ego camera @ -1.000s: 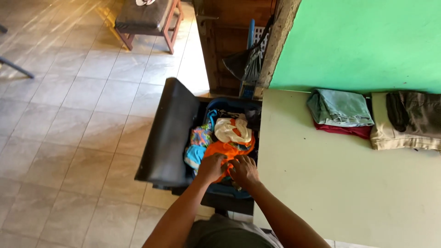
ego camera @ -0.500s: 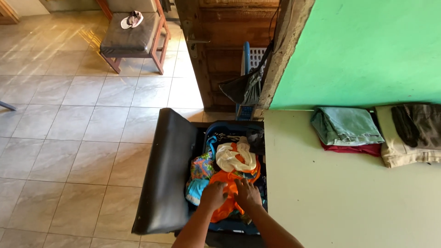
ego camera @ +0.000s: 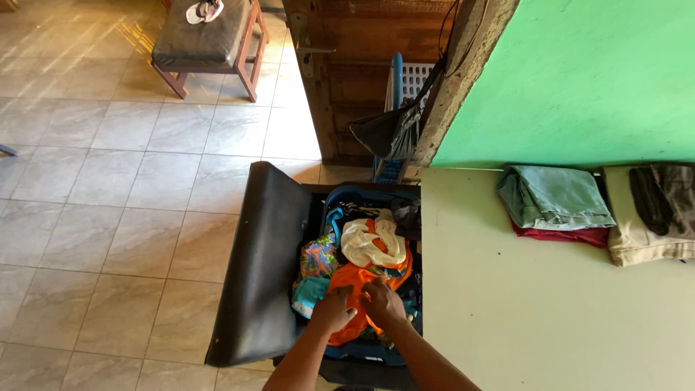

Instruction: Folding brown pants and an orange shirt on a white table.

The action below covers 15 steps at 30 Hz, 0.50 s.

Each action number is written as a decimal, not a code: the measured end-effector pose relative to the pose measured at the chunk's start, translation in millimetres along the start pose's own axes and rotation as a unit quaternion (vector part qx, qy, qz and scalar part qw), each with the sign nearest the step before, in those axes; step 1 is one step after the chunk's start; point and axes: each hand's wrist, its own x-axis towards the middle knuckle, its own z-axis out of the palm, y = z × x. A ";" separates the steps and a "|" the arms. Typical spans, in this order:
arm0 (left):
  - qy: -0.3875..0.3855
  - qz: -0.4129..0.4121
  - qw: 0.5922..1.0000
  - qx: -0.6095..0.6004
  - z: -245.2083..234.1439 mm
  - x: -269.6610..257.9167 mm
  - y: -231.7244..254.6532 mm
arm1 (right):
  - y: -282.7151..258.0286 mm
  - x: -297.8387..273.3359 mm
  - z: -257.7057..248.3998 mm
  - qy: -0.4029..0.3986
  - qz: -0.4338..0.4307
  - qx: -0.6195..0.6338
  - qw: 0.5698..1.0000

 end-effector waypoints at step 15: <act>0.291 0.169 0.926 -0.172 -29.3 -25.8 47.1 | 0.1 -17.6 -35.3 0.157 -0.095 0.115 0.976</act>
